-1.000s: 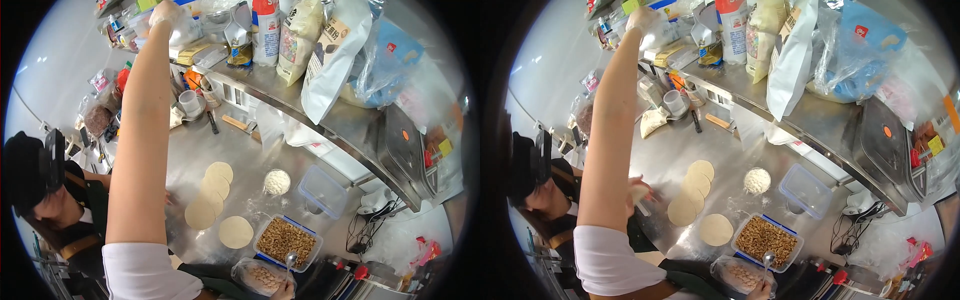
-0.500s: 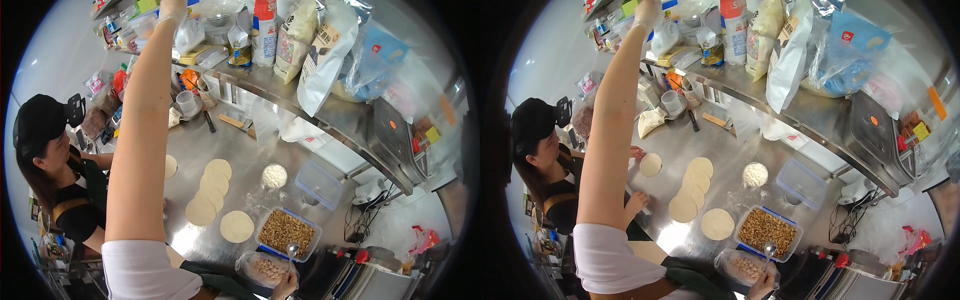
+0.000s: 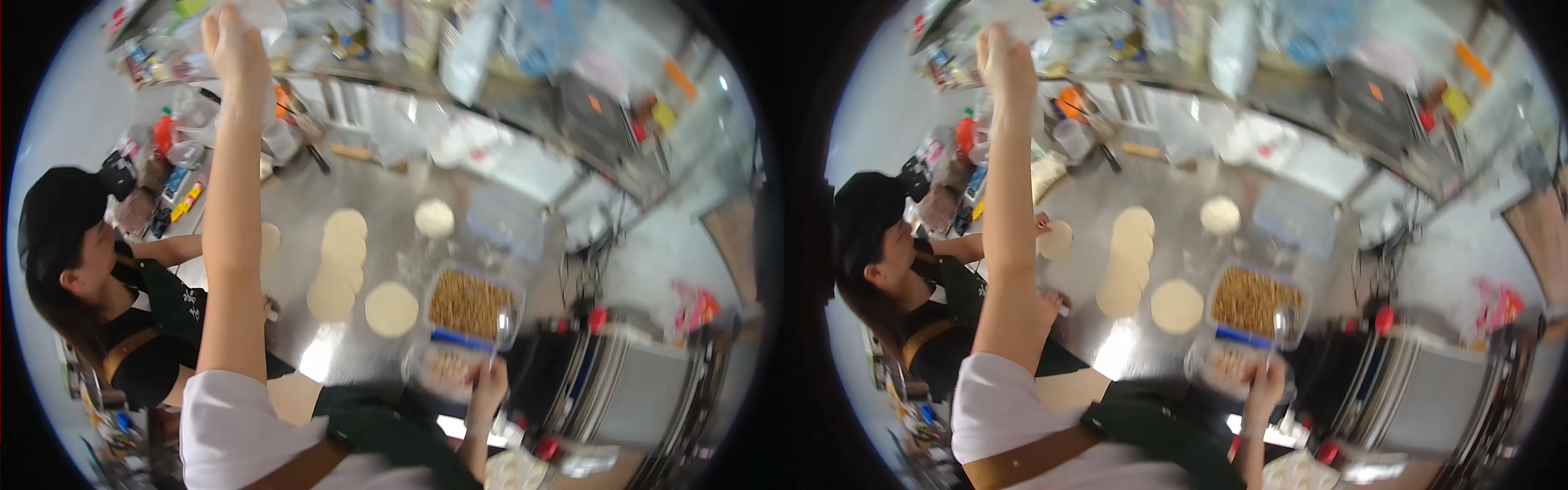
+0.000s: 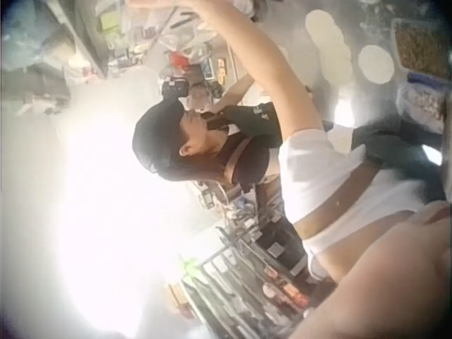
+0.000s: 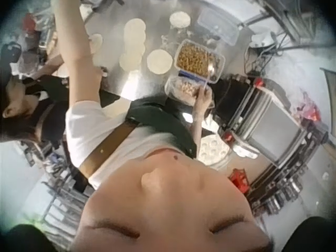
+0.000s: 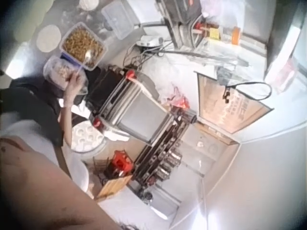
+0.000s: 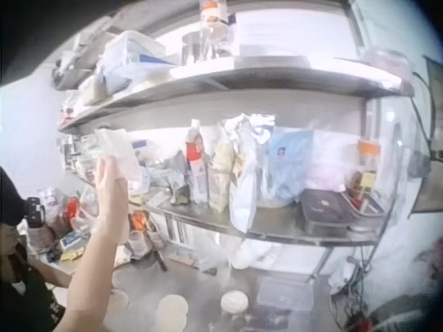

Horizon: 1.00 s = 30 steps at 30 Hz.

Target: Retrieving ingredients from a refrigerator and then assembling and filling steamed buns on a stainless steel prep table.

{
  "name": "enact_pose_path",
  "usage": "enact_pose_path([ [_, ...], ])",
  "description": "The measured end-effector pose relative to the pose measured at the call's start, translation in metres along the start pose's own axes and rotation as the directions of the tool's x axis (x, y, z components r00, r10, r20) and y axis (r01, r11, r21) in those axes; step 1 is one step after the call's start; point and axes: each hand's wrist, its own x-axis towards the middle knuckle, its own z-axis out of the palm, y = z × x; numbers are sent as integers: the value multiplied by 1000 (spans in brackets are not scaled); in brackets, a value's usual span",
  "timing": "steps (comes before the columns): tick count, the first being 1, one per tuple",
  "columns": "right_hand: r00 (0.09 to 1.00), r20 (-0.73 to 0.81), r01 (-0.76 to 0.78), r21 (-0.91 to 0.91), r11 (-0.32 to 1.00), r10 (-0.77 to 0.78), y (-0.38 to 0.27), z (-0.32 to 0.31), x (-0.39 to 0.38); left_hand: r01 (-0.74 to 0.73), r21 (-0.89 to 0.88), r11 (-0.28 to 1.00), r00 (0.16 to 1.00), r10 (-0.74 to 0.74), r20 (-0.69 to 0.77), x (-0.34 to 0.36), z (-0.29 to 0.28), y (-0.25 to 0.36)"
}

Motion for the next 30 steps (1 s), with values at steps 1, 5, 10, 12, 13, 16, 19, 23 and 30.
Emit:
enact_pose_path([
  [1, 999, 1, 37, -51, 998, -37, -5, 5, 5, 232, -271, 934, 971, -206, 120, -68, 25, 25],
  [5, 983, 181, -1, 177, 984, -31, -45, 37, 11, 723, 384, 574, 440, -811, 385, -268, 4, 109],
  [10, 964, 259, -124, 226, 966, 63, -24, 46, -5, 976, -120, 182, 215, -699, 682, -397, 15, 166],
  [12, 961, 273, -97, 171, 980, 48, -18, 46, -14, 971, -62, 233, 208, -679, 704, -416, 8, 174],
  [13, 961, 272, -101, 168, 981, 52, -18, 46, -19, 956, -41, 291, 242, -704, 667, -424, 6, 175],
  [16, 959, 282, -80, 147, 986, 36, -17, 46, -32, 915, 54, 399, 284, -735, 616, -423, 2, 185],
  [19, 967, 249, -76, 84, 994, 53, -5, 43, -37, 935, 115, 337, 216, -793, 569, -432, -2, 176],
  [23, 958, 203, 234, -141, 962, -203, 17, 37, -38, 885, 367, 287, 26, -818, 575, -444, -9, 162],
  [30, 961, 238, 243, -475, 846, -143, 12, 31, -35, 647, 481, 591, 346, -791, 506, -464, -8, 139],
])
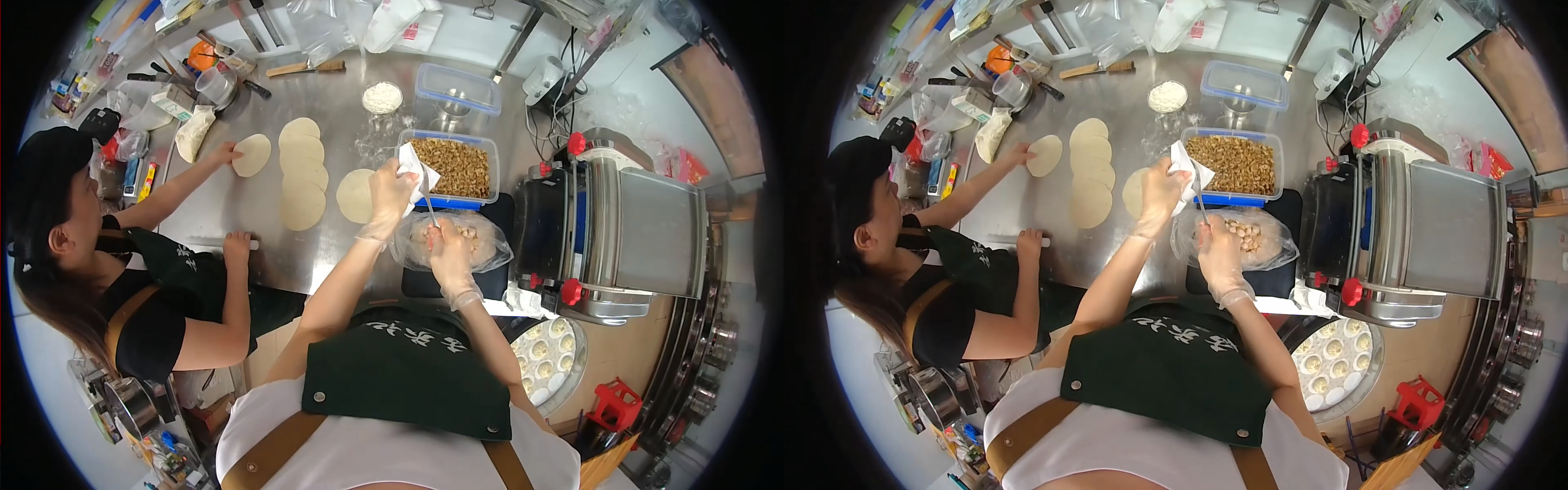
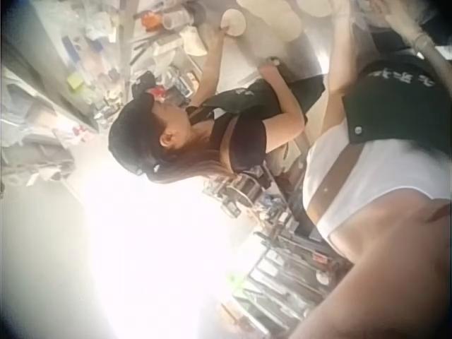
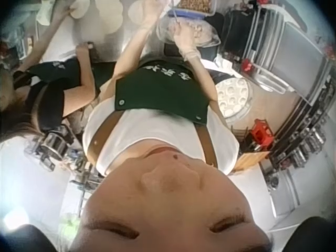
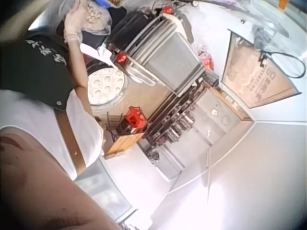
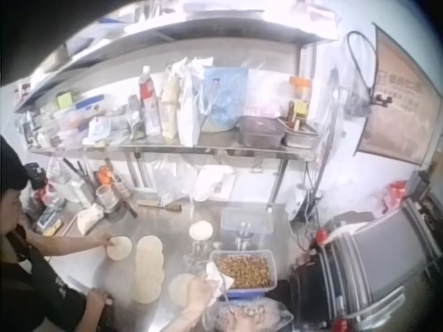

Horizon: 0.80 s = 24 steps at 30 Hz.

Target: Retrieving ingredients from a refrigerator and then assembling and filling steamed buns on a stainless steel prep table.

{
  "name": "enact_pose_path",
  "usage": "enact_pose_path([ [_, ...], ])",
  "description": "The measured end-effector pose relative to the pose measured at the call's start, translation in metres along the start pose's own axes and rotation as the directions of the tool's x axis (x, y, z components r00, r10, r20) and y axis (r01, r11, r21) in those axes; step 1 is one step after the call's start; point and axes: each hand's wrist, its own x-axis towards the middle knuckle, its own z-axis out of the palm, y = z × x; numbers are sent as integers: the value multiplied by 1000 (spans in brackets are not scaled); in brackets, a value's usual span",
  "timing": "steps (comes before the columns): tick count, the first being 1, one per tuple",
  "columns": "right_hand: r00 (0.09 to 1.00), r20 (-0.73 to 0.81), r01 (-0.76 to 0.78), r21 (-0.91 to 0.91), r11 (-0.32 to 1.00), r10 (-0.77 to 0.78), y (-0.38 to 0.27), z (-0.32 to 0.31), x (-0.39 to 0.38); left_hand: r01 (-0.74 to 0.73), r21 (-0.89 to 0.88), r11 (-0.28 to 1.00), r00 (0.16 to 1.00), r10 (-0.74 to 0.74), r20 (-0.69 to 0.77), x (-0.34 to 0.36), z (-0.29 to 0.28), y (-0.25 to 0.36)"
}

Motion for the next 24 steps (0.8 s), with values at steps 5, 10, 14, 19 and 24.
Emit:
enact_pose_path([
  [5, 998, -11, 57, -174, 983, -60, 1, -12, 1, -251, 180, 951, 955, 274, -113, 0, -9, 11],
  [10, 988, 149, 45, -22, 999, -41, -3, -45, -4, -354, 319, 879, 862, 439, -255, 47, -44, 7],
  [14, 958, 287, 12, -20, 1000, -6, 0, -56, 2, -539, 261, 801, 833, 459, 309, 37, -37, 30],
  [19, 949, 315, 30, -63, 998, -9, 1, -63, 12, -697, 204, 687, 578, 370, 727, 14, -41, 32],
  [24, 926, 353, 242, -293, 925, -131, 12, -66, 18, -629, -52, 775, 375, 361, 854, 17, -51, 26],
])
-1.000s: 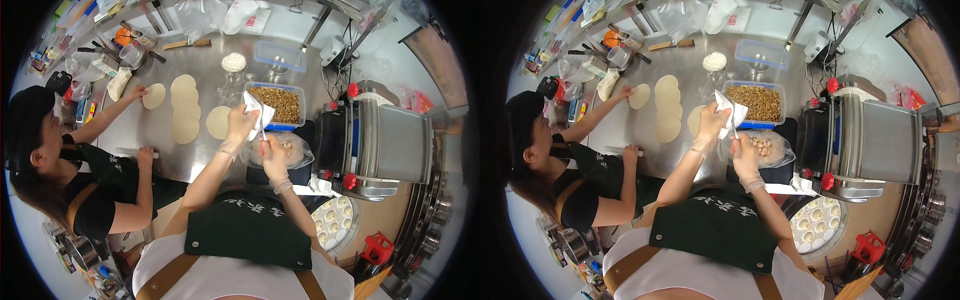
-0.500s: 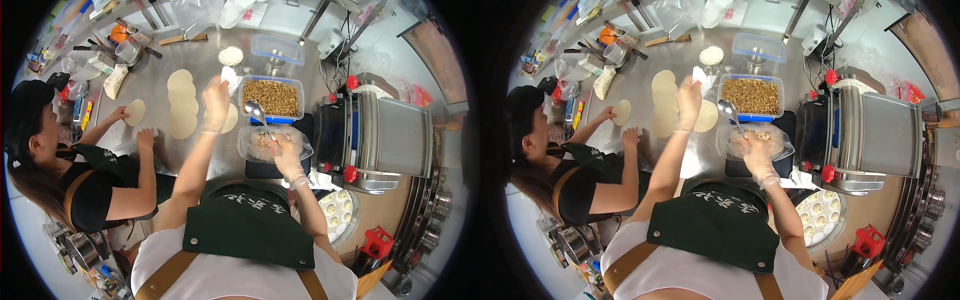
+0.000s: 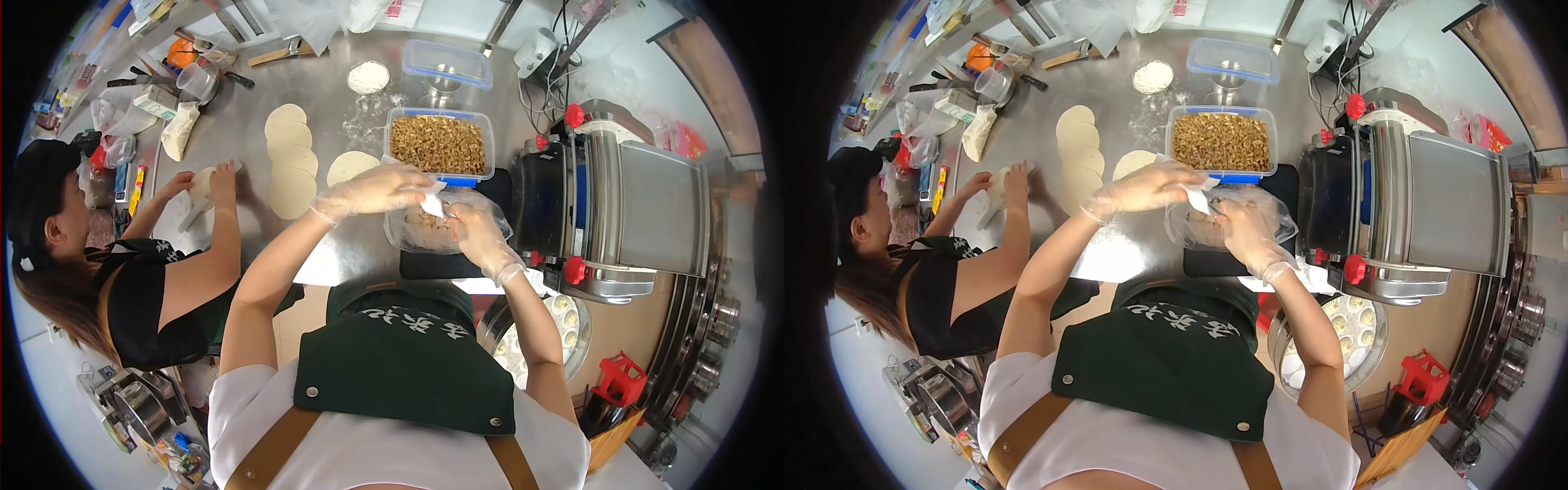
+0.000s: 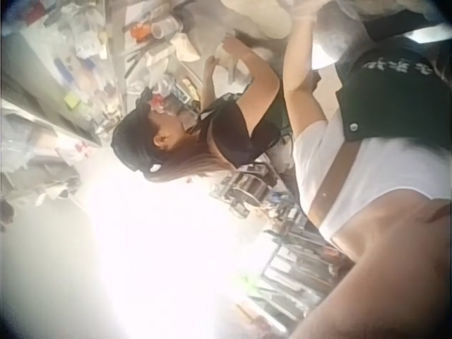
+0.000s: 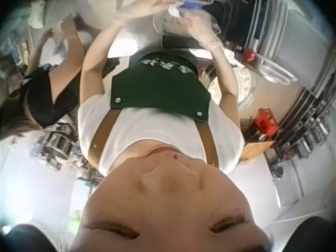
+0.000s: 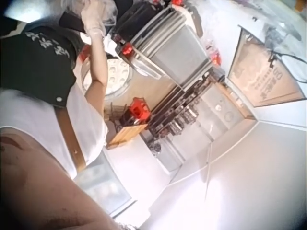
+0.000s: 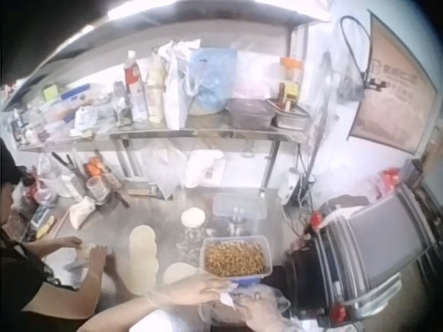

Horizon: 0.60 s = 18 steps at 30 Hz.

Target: Retrieving ingredients from a refrigerator and then assembling and filling steamed buns on a stainless steel prep table.

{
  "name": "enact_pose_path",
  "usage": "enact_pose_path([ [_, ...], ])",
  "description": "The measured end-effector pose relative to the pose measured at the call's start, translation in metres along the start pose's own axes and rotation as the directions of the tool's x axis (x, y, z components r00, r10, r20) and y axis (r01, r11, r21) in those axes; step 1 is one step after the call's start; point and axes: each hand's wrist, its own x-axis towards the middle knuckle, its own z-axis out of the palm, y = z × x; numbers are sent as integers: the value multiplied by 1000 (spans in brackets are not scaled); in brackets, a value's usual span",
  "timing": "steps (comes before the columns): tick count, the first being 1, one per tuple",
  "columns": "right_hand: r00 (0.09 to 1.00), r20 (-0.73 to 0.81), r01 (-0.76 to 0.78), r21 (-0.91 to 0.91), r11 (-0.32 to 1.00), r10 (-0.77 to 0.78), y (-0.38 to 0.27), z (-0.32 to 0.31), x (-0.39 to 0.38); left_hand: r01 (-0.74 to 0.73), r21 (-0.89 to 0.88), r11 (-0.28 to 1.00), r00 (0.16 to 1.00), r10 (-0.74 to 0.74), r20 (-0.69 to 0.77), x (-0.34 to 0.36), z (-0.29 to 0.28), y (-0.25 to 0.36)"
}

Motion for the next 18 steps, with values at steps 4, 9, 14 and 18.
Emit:
enact_pose_path([
  [4, 999, -49, 3, -20, 1000, -4, -19, -8, 0, 72, -66, 995, 995, -77, -71, 1, 17, 3],
  [9, 999, 29, -29, -53, 998, 30, -12, -11, 1, -28, 375, 927, 993, 70, -97, 5, 25, -4],
  [14, 986, -151, -50, 115, 992, 67, -1, 29, -6, -175, 450, 876, 935, 291, -203, 14, 16, -14],
  [18, 954, -268, -67, 244, 967, 134, -1, 56, -12, -209, 573, 792, 892, 395, -221, 17, 15, -13],
])
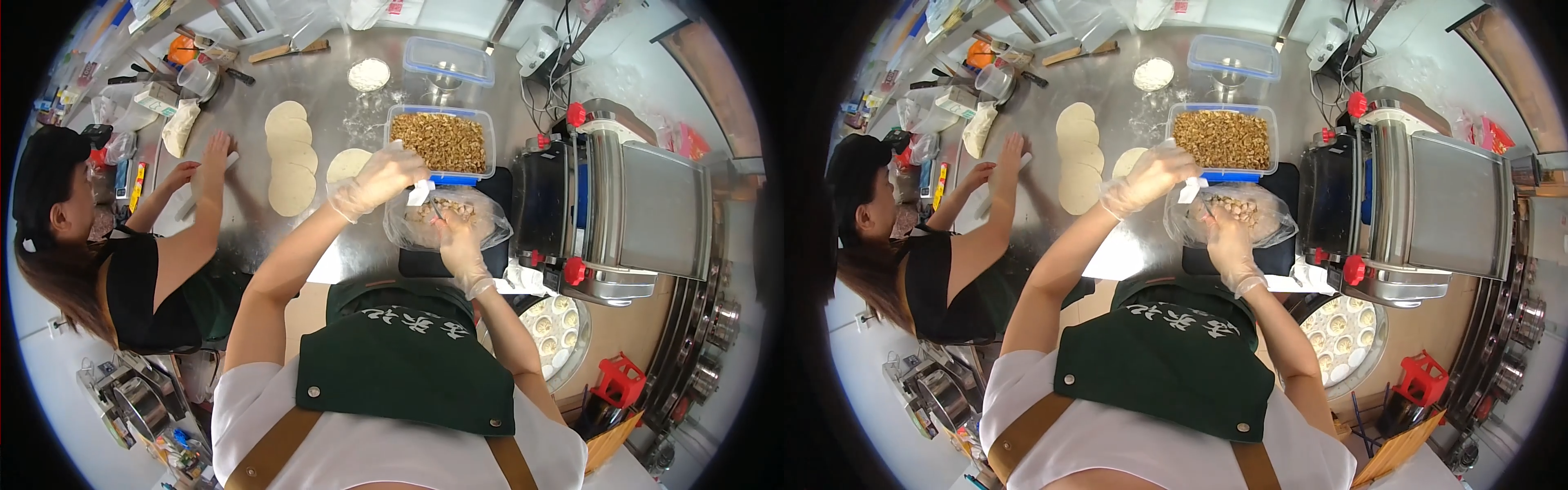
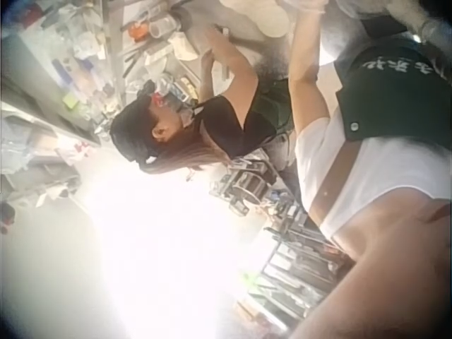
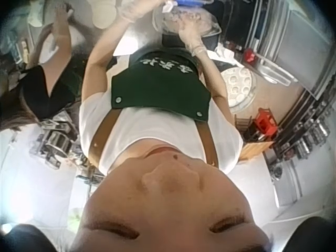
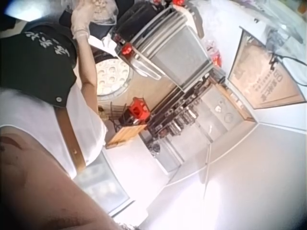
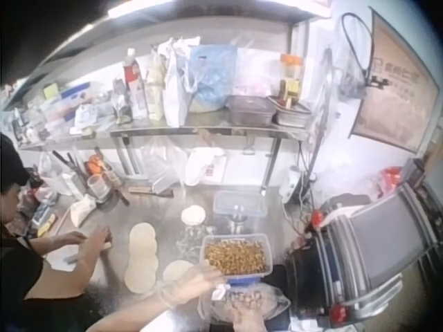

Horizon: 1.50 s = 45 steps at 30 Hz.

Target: Retrieving ingredients from a refrigerator and then assembling and filling steamed buns on a stainless steel prep table.

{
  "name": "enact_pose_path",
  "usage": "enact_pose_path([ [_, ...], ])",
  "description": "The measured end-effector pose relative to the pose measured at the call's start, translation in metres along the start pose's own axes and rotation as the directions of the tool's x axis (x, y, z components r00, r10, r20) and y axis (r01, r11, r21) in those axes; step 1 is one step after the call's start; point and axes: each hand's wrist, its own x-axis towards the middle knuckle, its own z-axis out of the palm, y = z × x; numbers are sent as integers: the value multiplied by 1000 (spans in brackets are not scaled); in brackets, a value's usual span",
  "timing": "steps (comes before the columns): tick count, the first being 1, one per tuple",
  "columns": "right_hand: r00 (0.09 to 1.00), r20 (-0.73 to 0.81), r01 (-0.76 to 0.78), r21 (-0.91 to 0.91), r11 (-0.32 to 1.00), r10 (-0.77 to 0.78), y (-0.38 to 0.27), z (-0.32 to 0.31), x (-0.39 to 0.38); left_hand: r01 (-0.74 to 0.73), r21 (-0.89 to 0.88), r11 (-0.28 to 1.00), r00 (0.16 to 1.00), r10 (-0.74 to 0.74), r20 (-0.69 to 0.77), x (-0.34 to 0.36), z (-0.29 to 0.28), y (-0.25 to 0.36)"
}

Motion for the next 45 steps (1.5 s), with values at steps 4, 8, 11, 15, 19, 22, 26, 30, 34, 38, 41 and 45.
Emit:
enact_pose_path([
  [4, 994, 3, -110, 153, 982, 111, -13, 3, -6, 72, -11, 997, 991, -72, -113, -2, 0, 3],
  [8, 939, 108, -323, 598, 733, 326, 11, 18, -24, 548, 68, 834, 773, -473, -423, -13, -4, -29],
  [11, 809, 393, -580, 656, 483, 438, -7, -4, -32, 505, -652, 565, 304, -824, -478, -34, 4, -60],
  [15, 825, 396, -557, 690, 462, 403, -21, -6, -25, 687, -369, 626, 505, -776, -377, -18, 23, -15],
  [19, 825, 384, -558, 667, 494, 414, -15, -8, -23, 177, -807, -564, 589, -596, 546, -15, 8, 10],
  [22, 832, 373, -541, 708, 454, 410, -8, -12, -22, 120, -790, -601, 740, -477, 475, -8, -17, 34],
  [26, 830, 415, -553, 705, 444, 373, -13, -16, -21, 518, -856, -14, 648, -646, 403, -9, 5, 42],
  [30, 871, 375, -491, 651, 579, 318, -9, -6, -33, 691, -658, 300, 537, -822, 188, -5, 35, 45],
  [34, 914, 293, -398, 523, 753, 280, 13, -1, -35, 613, -173, 771, 753, -637, -167, -11, 44, 39],
  [38, 987, -157, -14, -341, 940, -42, 15, -10, -55, 800, -405, 443, 334, -889, -313, -12, -5, -26],
  [41, 935, -221, 71, -647, 759, -276, 24, -23, -52, 835, -409, 368, 260, -919, -295, -28, 9, -29],
  [45, 932, -239, 32, -694, 719, -272, 28, -31, -43, 646, -723, 244, 230, -966, -119, -43, 33, 0],
])
